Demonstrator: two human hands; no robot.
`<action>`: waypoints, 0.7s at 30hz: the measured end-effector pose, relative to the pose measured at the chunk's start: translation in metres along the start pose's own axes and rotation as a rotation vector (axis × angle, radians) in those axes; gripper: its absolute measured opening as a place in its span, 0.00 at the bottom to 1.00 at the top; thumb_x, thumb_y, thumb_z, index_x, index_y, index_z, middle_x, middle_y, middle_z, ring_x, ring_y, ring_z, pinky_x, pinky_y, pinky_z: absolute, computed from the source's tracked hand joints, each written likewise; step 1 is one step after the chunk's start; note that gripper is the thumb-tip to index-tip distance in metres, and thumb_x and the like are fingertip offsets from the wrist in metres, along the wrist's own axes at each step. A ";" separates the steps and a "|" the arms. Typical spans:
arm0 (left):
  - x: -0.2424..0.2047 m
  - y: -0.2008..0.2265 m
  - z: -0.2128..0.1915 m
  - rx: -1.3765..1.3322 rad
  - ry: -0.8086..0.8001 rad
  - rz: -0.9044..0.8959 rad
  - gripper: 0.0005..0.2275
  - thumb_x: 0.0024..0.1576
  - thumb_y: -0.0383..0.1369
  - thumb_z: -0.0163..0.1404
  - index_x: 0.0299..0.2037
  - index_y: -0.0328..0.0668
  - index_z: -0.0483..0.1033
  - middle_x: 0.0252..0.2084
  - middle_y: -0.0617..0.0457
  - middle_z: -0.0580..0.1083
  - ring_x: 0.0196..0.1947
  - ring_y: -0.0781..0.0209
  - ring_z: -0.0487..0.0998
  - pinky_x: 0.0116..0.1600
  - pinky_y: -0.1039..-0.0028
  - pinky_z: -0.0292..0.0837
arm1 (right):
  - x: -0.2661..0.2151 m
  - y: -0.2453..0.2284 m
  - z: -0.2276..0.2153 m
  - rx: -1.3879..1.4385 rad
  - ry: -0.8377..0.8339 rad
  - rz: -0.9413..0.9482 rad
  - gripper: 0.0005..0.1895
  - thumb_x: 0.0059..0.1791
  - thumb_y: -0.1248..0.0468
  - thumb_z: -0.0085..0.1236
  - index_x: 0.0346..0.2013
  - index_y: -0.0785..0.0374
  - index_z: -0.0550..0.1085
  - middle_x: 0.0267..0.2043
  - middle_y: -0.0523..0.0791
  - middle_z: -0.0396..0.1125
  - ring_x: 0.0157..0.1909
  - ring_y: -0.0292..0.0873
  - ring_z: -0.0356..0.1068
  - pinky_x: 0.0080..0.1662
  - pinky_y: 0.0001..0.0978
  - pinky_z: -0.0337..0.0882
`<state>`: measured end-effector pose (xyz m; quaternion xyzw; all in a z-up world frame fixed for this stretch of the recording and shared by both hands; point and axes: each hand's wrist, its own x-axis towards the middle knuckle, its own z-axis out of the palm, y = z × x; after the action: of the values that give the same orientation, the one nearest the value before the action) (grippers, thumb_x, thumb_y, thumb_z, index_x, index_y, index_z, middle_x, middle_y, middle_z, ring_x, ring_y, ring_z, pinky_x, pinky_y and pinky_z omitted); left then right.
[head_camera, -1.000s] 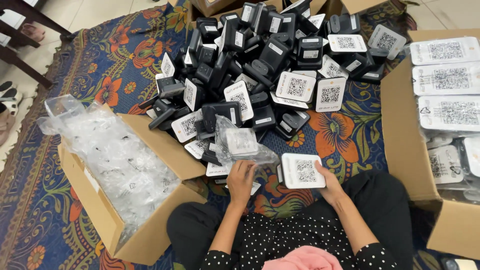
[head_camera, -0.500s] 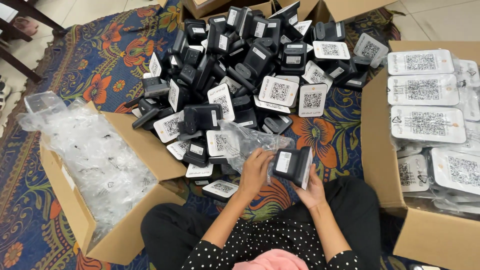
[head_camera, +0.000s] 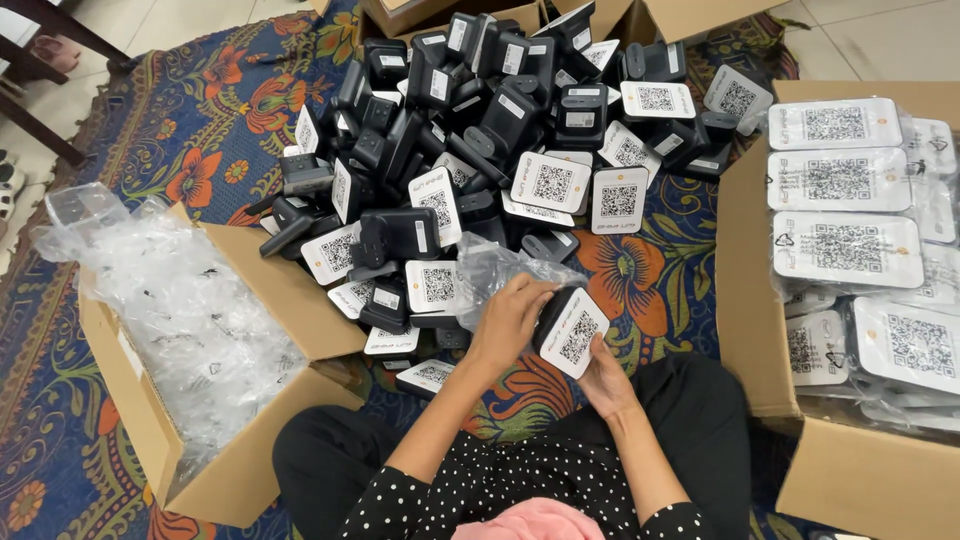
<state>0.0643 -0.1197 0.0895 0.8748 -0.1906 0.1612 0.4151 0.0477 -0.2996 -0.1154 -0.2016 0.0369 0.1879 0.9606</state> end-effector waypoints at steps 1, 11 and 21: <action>0.002 0.007 -0.004 -0.003 -0.003 -0.002 0.07 0.63 0.28 0.51 0.47 0.38 0.79 0.36 0.44 0.72 0.35 0.43 0.77 0.40 0.60 0.71 | 0.002 0.001 -0.004 0.000 0.004 0.000 0.27 0.52 0.51 0.55 0.62 0.61 0.68 0.59 0.43 0.70 0.61 0.42 0.70 0.63 0.43 0.67; 0.010 -0.004 0.011 0.380 -0.201 0.033 0.12 0.60 0.26 0.49 0.52 0.36 0.74 0.45 0.43 0.71 0.34 0.40 0.80 0.38 0.53 0.74 | 0.003 0.003 0.018 -0.333 0.122 -0.052 0.20 0.55 0.54 0.52 0.57 0.62 0.71 0.53 0.41 0.74 0.53 0.36 0.73 0.54 0.31 0.72; -0.046 -0.039 0.093 0.607 -0.428 0.279 0.13 0.55 0.25 0.50 0.50 0.30 0.71 0.46 0.44 0.70 0.35 0.48 0.81 0.36 0.62 0.77 | 0.014 0.010 -0.029 -0.163 0.143 -0.084 0.18 0.56 0.58 0.54 0.57 0.63 0.70 0.53 0.42 0.72 0.52 0.37 0.73 0.54 0.33 0.72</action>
<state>0.0534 -0.1617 -0.0128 0.9373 -0.3335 0.0791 0.0626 0.0573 -0.2981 -0.1480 -0.2932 0.0815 0.1349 0.9430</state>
